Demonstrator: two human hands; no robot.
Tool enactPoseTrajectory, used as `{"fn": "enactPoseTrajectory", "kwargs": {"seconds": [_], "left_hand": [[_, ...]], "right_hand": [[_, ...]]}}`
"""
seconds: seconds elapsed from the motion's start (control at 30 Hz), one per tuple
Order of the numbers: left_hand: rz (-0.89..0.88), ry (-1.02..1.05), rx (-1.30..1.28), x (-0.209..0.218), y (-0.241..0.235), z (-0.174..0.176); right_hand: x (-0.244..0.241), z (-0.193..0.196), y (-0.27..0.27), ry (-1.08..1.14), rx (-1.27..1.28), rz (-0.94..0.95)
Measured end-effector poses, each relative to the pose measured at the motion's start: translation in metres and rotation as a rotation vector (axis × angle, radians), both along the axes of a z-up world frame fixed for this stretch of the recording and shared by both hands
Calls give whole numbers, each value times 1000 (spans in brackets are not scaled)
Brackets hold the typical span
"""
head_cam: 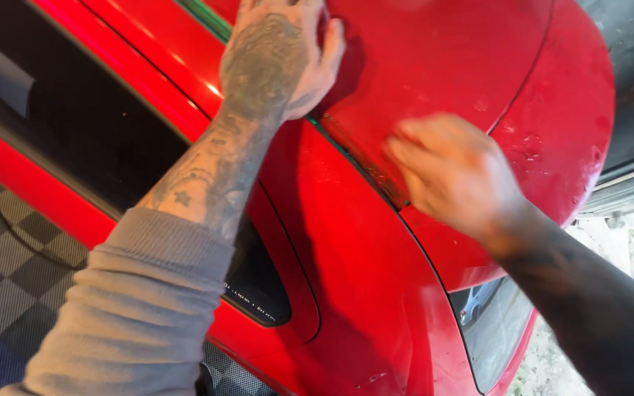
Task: Sanding the roof of a red car using a manual sanding block.
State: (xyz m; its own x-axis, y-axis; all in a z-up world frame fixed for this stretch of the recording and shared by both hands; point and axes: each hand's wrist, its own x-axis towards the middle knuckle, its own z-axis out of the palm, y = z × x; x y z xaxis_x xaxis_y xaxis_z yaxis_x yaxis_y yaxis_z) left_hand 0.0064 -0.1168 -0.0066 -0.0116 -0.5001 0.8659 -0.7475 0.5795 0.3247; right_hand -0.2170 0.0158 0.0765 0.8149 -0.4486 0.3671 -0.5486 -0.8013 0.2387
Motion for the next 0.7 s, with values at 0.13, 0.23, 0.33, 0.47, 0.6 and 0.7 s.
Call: {"fn": "enactPoseTrajectory", "kwargs": {"seconds": [0.13, 0.23, 0.33, 0.47, 0.6, 0.7], "left_hand": [[-65, -2, 10, 7, 8, 0], [-111, -8, -4, 9, 1, 6], [-55, -69, 2, 5, 5, 6], [-112, -41, 34, 11, 2, 7], [-108, -51, 111, 7, 0, 12], [-81, -43, 13, 6, 9, -3]], "right_hand": [[-7, -10, 4, -120, -26, -33], [-25, -9, 11, -101, -23, -33], [-35, -15, 13, -62, -19, -162], [-34, -15, 13, -153, -102, -231], [-39, -12, 16, -92, -120, -296], [-38, -26, 30, -98, -72, -298]]}}
